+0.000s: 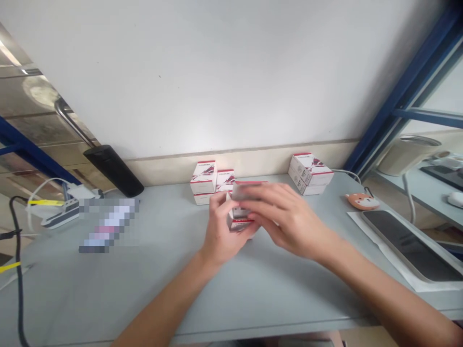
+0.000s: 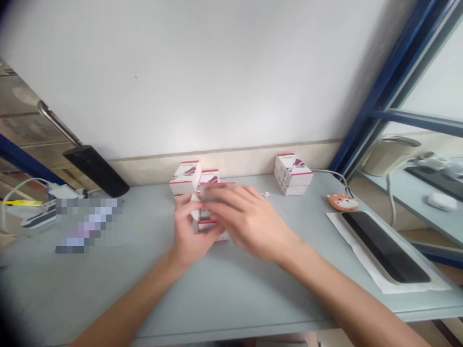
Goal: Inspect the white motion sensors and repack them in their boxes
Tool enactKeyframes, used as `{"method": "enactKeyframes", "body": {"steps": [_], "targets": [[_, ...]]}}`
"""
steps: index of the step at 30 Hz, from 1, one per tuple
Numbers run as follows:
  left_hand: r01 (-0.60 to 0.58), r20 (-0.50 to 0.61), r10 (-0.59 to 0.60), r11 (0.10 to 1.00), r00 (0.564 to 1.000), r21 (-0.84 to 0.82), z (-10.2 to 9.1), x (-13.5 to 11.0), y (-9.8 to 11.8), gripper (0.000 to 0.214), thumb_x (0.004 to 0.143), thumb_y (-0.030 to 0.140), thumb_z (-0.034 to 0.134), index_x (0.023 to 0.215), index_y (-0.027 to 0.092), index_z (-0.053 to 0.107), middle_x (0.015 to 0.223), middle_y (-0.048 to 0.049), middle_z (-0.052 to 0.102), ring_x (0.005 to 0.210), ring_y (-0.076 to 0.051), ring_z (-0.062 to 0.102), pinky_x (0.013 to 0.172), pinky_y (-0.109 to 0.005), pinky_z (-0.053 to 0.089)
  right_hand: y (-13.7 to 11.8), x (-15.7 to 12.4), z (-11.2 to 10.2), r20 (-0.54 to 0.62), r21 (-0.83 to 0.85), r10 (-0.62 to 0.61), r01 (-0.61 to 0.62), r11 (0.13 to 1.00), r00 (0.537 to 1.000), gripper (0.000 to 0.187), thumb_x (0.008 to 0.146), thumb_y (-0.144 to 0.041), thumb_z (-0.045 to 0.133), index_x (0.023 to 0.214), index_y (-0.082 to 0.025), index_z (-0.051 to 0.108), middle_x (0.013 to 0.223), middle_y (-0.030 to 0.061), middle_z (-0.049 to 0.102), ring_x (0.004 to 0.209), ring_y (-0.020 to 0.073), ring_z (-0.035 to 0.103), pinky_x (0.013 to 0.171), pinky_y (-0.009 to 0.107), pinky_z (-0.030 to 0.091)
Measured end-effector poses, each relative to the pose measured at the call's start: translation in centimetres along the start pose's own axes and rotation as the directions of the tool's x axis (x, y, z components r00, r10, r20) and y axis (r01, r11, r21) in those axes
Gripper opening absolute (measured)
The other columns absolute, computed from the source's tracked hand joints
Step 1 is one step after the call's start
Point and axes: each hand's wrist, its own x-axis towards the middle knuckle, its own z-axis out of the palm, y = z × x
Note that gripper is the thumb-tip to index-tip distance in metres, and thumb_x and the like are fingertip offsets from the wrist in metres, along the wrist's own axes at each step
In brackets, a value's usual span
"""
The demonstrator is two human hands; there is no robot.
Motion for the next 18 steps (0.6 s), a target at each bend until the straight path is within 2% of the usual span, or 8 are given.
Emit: {"method": "enactKeyframes", "body": {"steps": [2,4,5,7,9,11,15,18], "targets": [[0.032,0.0,-0.032,0.999,1.0,0.032,-0.1,0.1,-0.1,0.053,0.086,0.032,0.083,0.123,0.029,0.046,0.12,-0.0069,0.049,0.114,-0.025,0.061,0.093,-0.043,0.057,2.0,-0.2,-0.6,-0.143,-0.058,0.087,-0.097,0.994,0.986,0.032,0.104,-0.019,0.053,0.129,-0.03,0.069,0.129,0.0093,0.072,0.117,0.0262,0.069,0.096,0.044,0.055],[0.048,0.005,-0.048,0.997,0.999,0.056,-0.2,0.1,-0.2,0.053,0.087,0.035,0.083,0.123,0.029,0.045,0.118,-0.0067,0.049,0.115,-0.025,0.059,0.093,-0.043,0.056,4.5,-0.9,-1.0,-0.224,-0.117,0.298,-0.329,0.937,0.928,0.027,0.104,-0.023,0.051,0.119,-0.027,0.073,0.114,0.0095,0.073,0.107,0.0266,0.071,0.09,0.041,0.055],[0.049,0.008,-0.05,0.997,0.999,0.067,-0.3,0.2,-0.2,0.052,0.087,0.036,0.083,0.122,0.029,0.045,0.117,-0.0062,0.048,0.114,-0.025,0.059,0.093,-0.043,0.056,5.8,-1.4,-1.0,-0.182,-0.164,0.427,-0.455,0.875,0.886,0.027,0.104,-0.025,0.05,0.117,-0.027,0.074,0.11,0.0092,0.074,0.099,0.0265,0.072,0.083,0.04,0.056],[0.049,0.01,-0.05,0.995,0.999,0.092,-0.3,0.2,-0.2,0.051,0.088,0.038,0.082,0.121,0.03,0.044,0.114,-0.0054,0.048,0.112,-0.024,0.059,0.091,-0.043,0.057,7.9,-2.5,-0.4,0.011,-0.29,0.626,-0.597,0.748,0.78,0.026,0.101,-0.028,0.055,0.118,-0.025,0.074,0.108,0.0104,0.075,0.089,0.0282,0.073,0.075,0.04,0.055],[0.042,0.005,-0.042,0.993,0.999,0.112,-0.3,0.2,-0.1,0.05,0.088,0.039,0.082,0.121,0.03,0.045,0.113,-0.0049,0.048,0.11,-0.024,0.06,0.089,-0.042,0.057,9.2,-3.7,0.8,0.172,-0.339,0.709,-0.635,0.694,0.684,0.026,0.097,-0.031,0.063,0.119,-0.022,0.074,0.116,0.014,0.075,0.093,0.0302,0.074,0.076,0.04,0.054],[0.014,0.003,-0.014,0.992,1.0,0.127,-0.3,0.4,-0.1,0.05,0.088,0.04,0.082,0.121,0.029,0.046,0.113,-0.0051,0.048,0.109,-0.024,0.06,0.088,-0.041,0.057,9.9,-4.6,2.1,0.247,-0.33,0.731,-0.654,0.681,0.636,0.021,0.095,-0.028,0.067,0.111,-0.02,0.077,0.111,0.0154,0.076,0.09,0.0298,0.075,0.074,0.039,0.054],[-0.052,0.028,0.048,0.985,0.998,0.166,-0.4,0.6,0.1,0.046,0.089,0.038,0.08,0.121,0.029,0.048,0.118,-0.007,0.048,0.107,-0.022,0.059,0.084,-0.038,0.058,9.9,-4.2,2.5,0.248,-0.274,0.723,-0.669,0.691,0.645,0.015,0.095,-0.021,0.064,0.099,-0.02,0.078,0.092,0.011,0.078,0.078,0.0251,0.074,0.069,0.036,0.054],[-0.063,0.112,0.039,0.974,0.993,0.22,-0.7,0.6,0.1,0.039,0.094,0.039,0.075,0.122,0.029,0.05,0.119,-0.0084,0.047,0.104,-0.022,0.06,0.079,-0.036,0.059,8.3,-2.4,0.4,0.06,-0.055,0.664,-0.661,0.748,0.746,0.022,0.101,-0.037,0.06,0.109,-0.023,0.074,0.094,0.0069,0.078,0.074,0.0211,0.071,0.068,0.035,0.057]]}}
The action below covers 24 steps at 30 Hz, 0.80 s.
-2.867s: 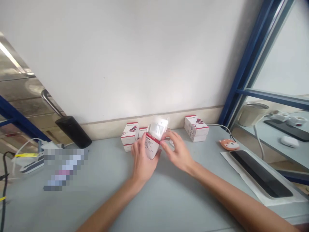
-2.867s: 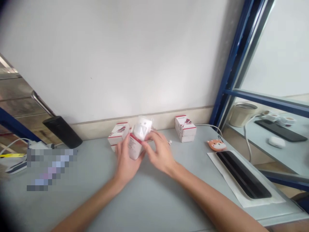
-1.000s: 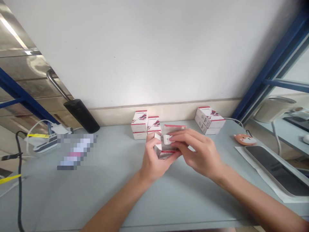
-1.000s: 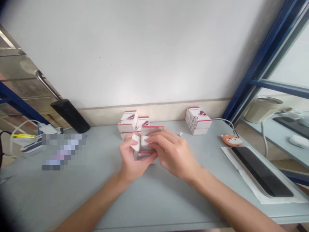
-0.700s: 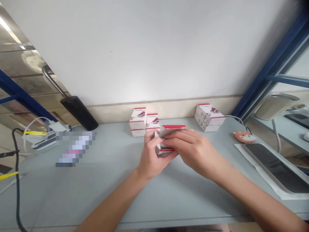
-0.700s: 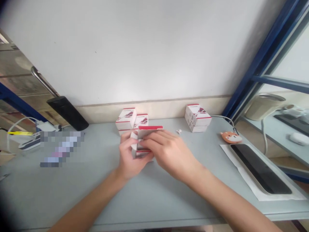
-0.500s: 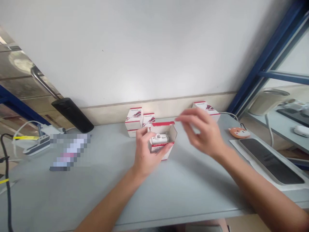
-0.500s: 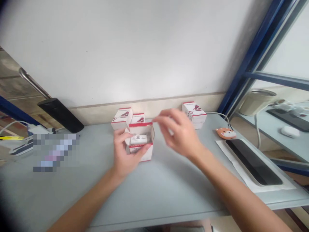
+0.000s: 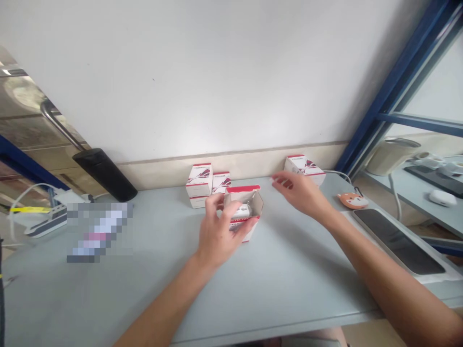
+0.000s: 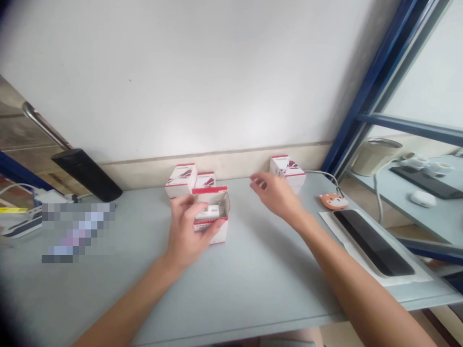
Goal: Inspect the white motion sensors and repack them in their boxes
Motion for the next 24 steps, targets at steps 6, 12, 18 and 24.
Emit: {"method": "enactKeyframes", "body": {"steps": [6,12,18,24], "targets": [[0.01,0.071,-0.014,0.998,0.997,0.056,-0.2,0.0,0.0,0.034,0.101,0.045,0.064,0.127,0.03,0.047,0.118,-0.0089,0.046,0.1,-0.021,0.062,0.069,-0.031,0.058,-5.8,-2.5,-3.1,-0.308,0.318,-0.28,0.375,0.871,0.909,0.018,0.098,-0.044,0.069,0.109,-0.029,0.069,0.108,0.007,0.069,0.096,0.0243,0.067,0.086,0.042,0.059],[0.008,0.052,-0.009,1.0,0.999,0.024,-0.1,-0.2,0.0,0.033,0.103,0.043,0.06,0.129,0.028,0.046,0.119,-0.01,0.046,0.101,-0.021,0.061,0.067,-0.029,0.057,-7.1,-4.0,-0.1,-0.177,0.153,-0.406,0.432,0.889,0.897,0.017,0.097,-0.039,0.071,0.11,-0.029,0.069,0.12,0.0101,0.059,0.114,0.0288,0.06,0.102,0.052,0.052],[0.051,0.068,-0.05,0.999,0.996,-0.011,0.0,-0.5,-0.2,0.037,0.101,0.044,0.063,0.13,0.029,0.046,0.121,-0.0096,0.046,0.102,-0.022,0.062,0.068,-0.032,0.058,-6.5,-3.8,0.7,-0.171,0.019,-0.385,0.394,0.919,0.907,0.022,0.096,-0.038,0.07,0.116,-0.029,0.066,0.129,0.0119,0.058,0.117,0.0334,0.054,0.1,0.057,0.05],[0.045,0.063,-0.044,0.999,0.997,-0.024,-0.1,-0.1,0.1,0.03,0.103,0.036,0.06,0.129,0.029,0.047,0.121,-0.0118,0.045,0.097,-0.023,0.063,0.062,-0.032,0.057,-7.2,-3.7,0.6,-0.145,0.069,-0.428,0.441,0.895,0.892,0.013,0.101,-0.025,0.062,0.11,-0.03,0.07,0.125,0.0099,0.056,0.113,0.0284,0.054,0.106,0.054,0.046]]}}
